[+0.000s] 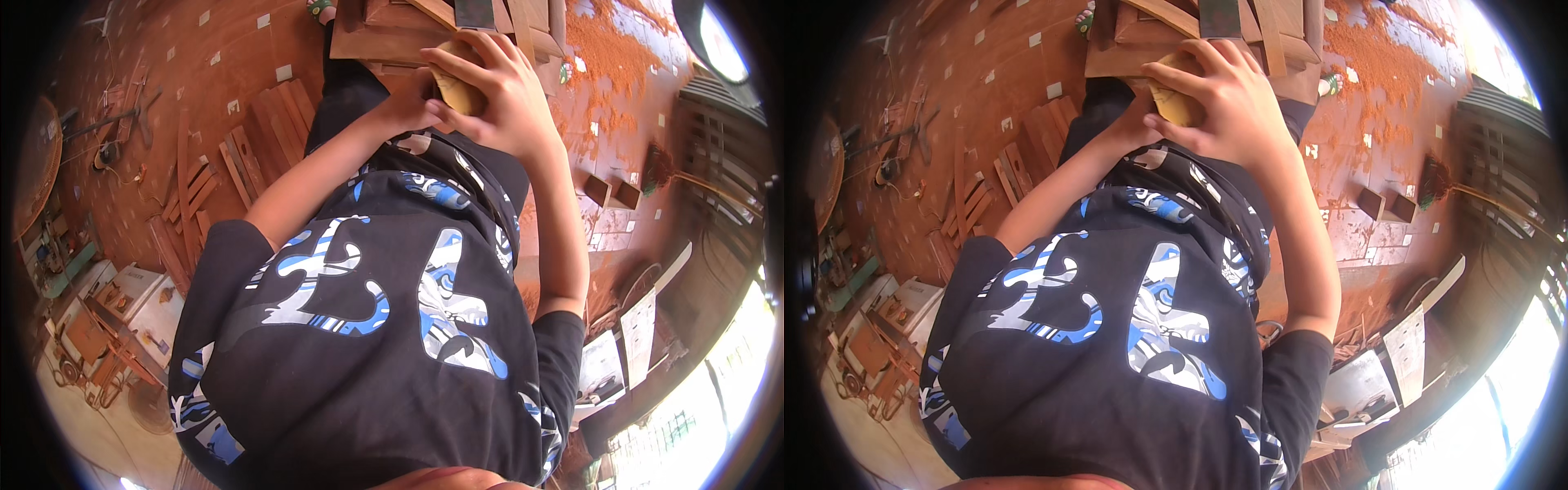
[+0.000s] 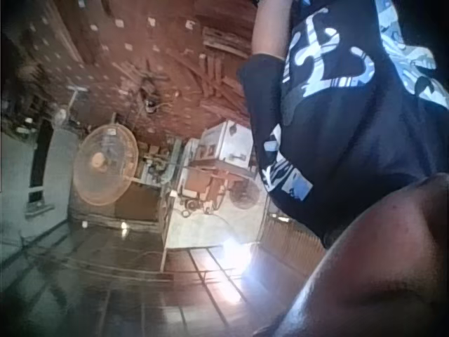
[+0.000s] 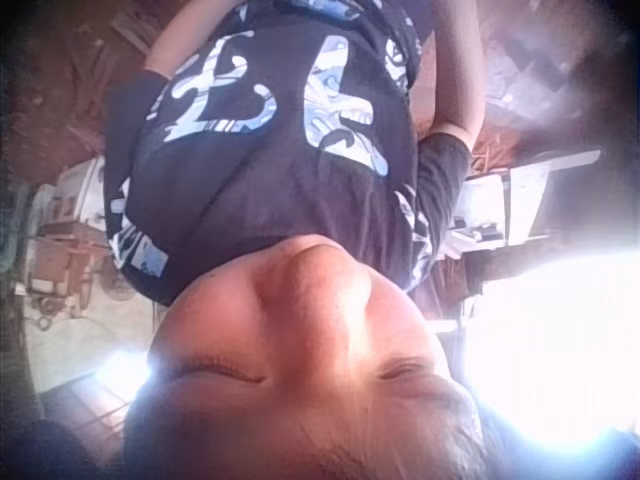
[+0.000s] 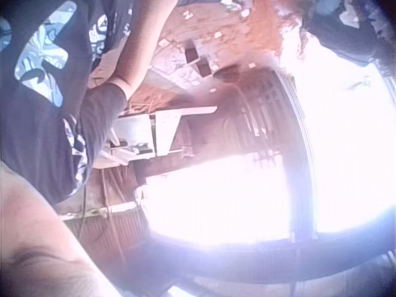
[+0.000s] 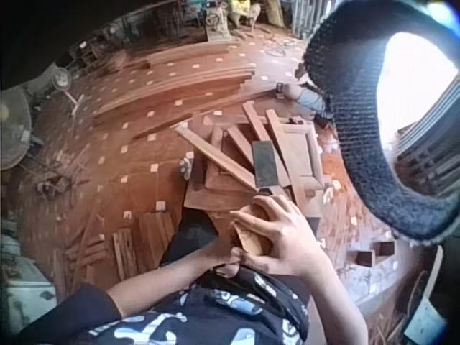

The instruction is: The person sits on the floor and sands a wooden frame using a sanding block, then switches to a round sanding pad to smooth the edges. The person handles the frame and sanding tools by hand, working on multiple pieces in a workshop setting.

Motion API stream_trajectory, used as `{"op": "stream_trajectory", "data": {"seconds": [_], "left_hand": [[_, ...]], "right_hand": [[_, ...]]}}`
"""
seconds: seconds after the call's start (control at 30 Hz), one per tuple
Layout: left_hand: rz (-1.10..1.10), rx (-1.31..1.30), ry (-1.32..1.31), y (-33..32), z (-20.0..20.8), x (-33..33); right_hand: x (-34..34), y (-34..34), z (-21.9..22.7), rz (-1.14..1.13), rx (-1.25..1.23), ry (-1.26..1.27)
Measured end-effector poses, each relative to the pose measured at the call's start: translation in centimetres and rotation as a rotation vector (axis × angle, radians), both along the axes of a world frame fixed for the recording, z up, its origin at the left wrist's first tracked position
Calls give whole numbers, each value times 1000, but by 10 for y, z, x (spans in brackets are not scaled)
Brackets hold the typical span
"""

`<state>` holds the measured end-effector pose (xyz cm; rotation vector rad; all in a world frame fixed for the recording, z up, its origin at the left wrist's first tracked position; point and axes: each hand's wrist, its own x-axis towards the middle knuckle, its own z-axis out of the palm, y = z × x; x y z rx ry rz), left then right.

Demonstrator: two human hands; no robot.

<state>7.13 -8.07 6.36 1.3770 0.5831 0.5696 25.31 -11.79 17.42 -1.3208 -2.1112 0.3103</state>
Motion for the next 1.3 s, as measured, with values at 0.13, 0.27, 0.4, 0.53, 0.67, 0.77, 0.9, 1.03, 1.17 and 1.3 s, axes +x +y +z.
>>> {"op": "stream_trajectory", "data": {"seconds": [0.13, 0.27, 0.4, 0.53, 0.67, 0.77, 0.9, 1.03, 1.17, 1.3], "left_hand": [[116, 350, -234, 1, -7, 3], [-10, 83, -110, 9, -10, -6], [58, 488, -96, 12, -16, -3], [46, -18, -248, 7, -11, -6], [-10, 109, -61, 6, -21, -7], [16, 10, -158, 3, -17, -12], [-28, 1, -61, 11, -20, -5], [-27, 25, -164, 10, -12, -4], [-63, -128, -131, 8, -8, -4], [-30, 7, -173, 10, -11, -2]], "right_hand": [[-17, -1, 3, 132, 64, -101], [7, 13, -4, 124, -21, -32], [-9, -2, -2, 149, -11, 35], [-17, 4, 1, 230, -12, 69], [-1, 12, -11, 118, -10, -5], [-17, -4, -1, 227, -2, -11], [4, 7, -10, 144, 20, -45], [-8, -6, -2, 223, 15, -61], [12, 6, -11, 151, -22, 0], [-7, -10, -7, 224, 9, -54]]}}
